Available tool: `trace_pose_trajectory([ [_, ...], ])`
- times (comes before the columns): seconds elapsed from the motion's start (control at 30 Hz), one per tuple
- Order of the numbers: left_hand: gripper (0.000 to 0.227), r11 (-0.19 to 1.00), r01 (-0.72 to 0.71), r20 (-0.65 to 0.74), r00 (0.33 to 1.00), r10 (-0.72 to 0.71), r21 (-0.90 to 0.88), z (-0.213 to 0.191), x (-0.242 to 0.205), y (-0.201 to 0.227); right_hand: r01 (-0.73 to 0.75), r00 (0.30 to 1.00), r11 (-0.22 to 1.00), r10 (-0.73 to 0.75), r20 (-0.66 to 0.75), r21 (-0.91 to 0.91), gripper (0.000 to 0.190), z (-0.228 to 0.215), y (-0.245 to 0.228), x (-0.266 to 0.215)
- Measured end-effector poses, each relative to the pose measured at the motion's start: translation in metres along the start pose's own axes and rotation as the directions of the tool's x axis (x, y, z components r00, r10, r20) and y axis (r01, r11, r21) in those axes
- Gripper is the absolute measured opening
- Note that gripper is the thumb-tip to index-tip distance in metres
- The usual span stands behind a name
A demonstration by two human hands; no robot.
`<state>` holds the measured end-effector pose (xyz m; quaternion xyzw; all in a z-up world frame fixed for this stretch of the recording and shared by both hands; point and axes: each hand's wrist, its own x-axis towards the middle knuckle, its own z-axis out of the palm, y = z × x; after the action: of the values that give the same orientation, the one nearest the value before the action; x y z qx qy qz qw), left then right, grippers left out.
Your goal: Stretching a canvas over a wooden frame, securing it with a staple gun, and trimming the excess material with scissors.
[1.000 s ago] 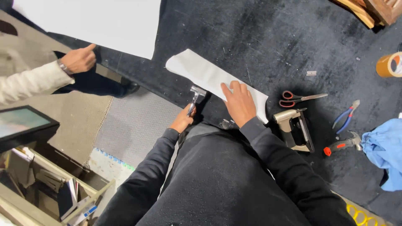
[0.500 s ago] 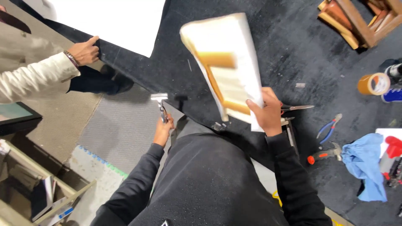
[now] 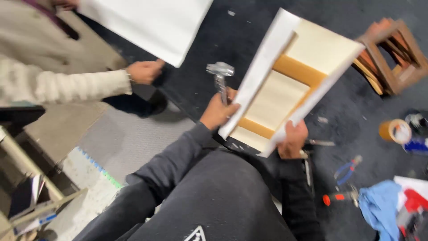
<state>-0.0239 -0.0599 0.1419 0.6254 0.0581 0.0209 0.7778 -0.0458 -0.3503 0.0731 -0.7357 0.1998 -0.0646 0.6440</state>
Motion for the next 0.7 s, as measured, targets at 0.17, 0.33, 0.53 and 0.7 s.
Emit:
trace_pose_trajectory([
  [0.17,0.028,0.920,-0.117,0.065,0.993,0.100,0.374,-0.004,-0.008,-0.024,0.186,0.980,0.981,-0.190,0.064,0.061,0.052,-0.024,0.081,0.039],
  [0.33,0.020,0.948,0.070,0.038,0.996,-0.086,0.310,-0.024,-0.021,-0.090,0.071,0.954,0.979,-0.123,0.274,0.193,0.061,0.024,-0.068,-0.039],
  [0.53,0.025,0.848,0.216,-0.051,0.974,-0.219,0.484,-0.034,-0.028,-0.024,0.207,0.955,0.978,-0.203,0.218,0.006,0.066,0.023,0.042,0.023],
  [0.7,0.019,0.715,0.288,-0.160,0.957,-0.243,0.637,-0.034,0.013,-0.033,0.247,0.961,0.928,-0.200,0.189,-0.277,0.080,0.003,0.088,0.017],
])
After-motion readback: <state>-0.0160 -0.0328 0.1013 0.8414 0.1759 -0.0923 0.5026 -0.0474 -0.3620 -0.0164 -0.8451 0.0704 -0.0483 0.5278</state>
